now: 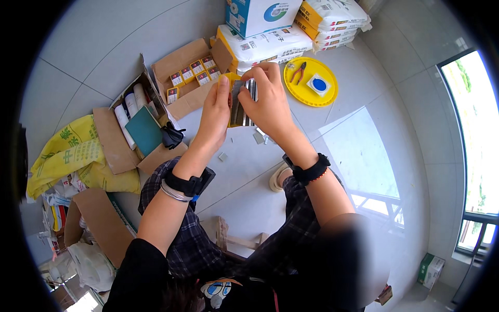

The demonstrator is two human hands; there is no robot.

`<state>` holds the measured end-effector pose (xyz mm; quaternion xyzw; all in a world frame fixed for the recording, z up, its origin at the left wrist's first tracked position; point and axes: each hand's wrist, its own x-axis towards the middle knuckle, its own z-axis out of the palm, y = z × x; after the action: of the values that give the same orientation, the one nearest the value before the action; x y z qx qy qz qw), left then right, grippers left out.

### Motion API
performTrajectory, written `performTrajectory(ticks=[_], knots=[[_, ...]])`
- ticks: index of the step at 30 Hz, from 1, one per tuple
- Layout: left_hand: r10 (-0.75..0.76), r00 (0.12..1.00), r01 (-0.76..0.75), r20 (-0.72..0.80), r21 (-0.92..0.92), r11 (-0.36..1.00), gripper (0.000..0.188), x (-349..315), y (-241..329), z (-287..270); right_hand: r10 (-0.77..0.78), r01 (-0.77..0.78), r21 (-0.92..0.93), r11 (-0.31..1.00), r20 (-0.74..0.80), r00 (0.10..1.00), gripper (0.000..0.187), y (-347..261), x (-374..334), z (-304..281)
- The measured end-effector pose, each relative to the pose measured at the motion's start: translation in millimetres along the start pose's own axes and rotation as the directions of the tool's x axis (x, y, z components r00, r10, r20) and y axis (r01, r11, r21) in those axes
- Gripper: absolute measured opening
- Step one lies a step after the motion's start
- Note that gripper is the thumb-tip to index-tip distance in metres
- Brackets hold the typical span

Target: The person sits on the floor and assembles small rectangular magnets into a yellow plastic holder. They pick up magnets from the floor, place them into the holder, and occasionally adjust the stack.

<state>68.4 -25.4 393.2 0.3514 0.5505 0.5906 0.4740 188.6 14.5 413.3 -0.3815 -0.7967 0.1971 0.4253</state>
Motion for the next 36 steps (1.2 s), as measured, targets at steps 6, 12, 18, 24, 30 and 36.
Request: performTrajectory(ticks=[6, 12, 18, 24, 30, 36], knots=[[0.059, 0.997, -0.060, -0.039, -0.036, 0.998, 0.046, 0, 1, 2, -0.093, 0.093, -0.015, 0.996, 0.031, 0.995, 0.019, 0, 2, -3], [0.045, 0.998, -0.047, -0.048, -0.045, 0.998, 0.047, 3, 2, 1, -0.050, 0.052, -0.021, 0.998, 0.078, 0.996, 0.013, 0, 2, -2], [0.018, 1.000, -0.019, -0.008, -0.136, 0.991, 0.047, 0, 4, 4, -0.047, 0.048, -0.085, 0.995, 0.010, 0.999, 0.024, 6, 0, -3], [0.116, 0.993, -0.117, -0.014, -0.100, 0.988, 0.044, -2, 7, 5, -0.117, 0.127, -0.261, 0.957, 0.055, 0.992, 0.030, 4, -6, 7], [0.116, 0.993, -0.117, -0.019, -0.025, 0.993, 0.042, -2, 5, 3, -0.131, 0.144, -0.205, 0.968, 0.077, 0.988, 0.028, 6, -3, 4], [0.086, 0.996, -0.088, -0.028, -0.070, 0.994, 0.043, -1, 2, 4, -0.151, 0.169, -0.206, 0.964, 0.101, 0.983, 0.027, 8, -2, 2]])
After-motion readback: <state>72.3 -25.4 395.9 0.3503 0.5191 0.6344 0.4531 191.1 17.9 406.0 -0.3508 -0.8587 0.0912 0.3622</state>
